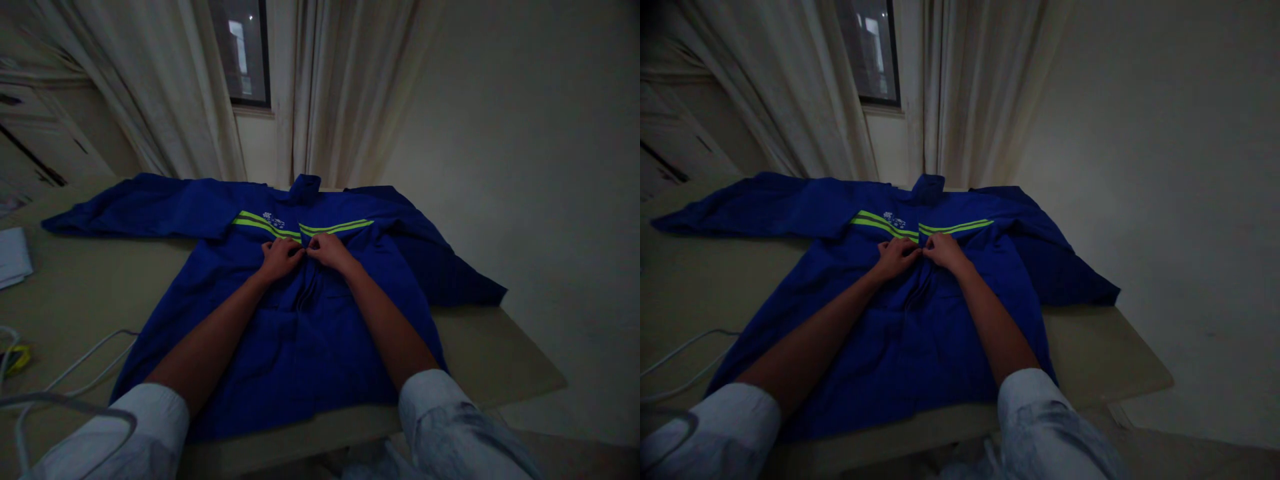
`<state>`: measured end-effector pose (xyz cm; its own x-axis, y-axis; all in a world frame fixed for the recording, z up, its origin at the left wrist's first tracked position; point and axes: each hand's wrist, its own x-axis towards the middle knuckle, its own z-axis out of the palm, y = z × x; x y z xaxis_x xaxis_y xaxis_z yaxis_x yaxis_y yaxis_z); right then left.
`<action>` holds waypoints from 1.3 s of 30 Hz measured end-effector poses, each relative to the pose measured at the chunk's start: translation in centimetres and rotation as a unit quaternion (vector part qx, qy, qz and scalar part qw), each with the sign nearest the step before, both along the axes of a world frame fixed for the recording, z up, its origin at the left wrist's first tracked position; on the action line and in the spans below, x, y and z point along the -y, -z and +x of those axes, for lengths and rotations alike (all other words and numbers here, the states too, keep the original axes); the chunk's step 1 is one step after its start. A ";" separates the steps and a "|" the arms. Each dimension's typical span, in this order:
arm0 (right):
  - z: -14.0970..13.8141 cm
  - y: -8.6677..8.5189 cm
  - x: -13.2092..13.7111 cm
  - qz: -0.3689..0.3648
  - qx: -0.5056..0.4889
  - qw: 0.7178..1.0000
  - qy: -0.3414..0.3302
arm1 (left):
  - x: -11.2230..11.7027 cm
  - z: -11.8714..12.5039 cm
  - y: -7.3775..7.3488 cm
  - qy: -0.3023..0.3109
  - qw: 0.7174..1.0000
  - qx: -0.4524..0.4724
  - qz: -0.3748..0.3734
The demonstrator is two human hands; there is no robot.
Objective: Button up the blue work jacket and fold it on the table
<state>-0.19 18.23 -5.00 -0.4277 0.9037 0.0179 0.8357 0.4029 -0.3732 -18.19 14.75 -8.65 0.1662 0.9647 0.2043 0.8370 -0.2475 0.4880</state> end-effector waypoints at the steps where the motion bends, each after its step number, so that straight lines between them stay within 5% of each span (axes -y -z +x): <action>1: -0.1 -0.1 0.2 0.005 0.012 1.000 -0.001 | 0.0 0.0 0.0 -0.002 1.000 0.003 -0.003; 16: -1.8 -0.6 2.8 0.097 0.072 0.992 0.044 | -0.3 -0.2 0.0 -0.034 0.998 0.049 0.000; 25: -0.7 0.4 0.8 0.015 -0.010 0.999 0.041 | -0.3 -0.3 0.4 -0.013 0.999 0.031 0.011; 39: -1.0 -0.9 1.5 -0.007 -0.004 0.998 0.057 | -0.1 0.3 -0.6 -0.071 0.996 0.053 -0.003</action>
<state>-1.24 16.73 -4.08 -0.3219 0.9467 0.0086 0.8727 0.3003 -0.3850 -17.90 14.86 -8.05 0.0062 0.9784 0.2066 0.8073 -0.1268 0.5763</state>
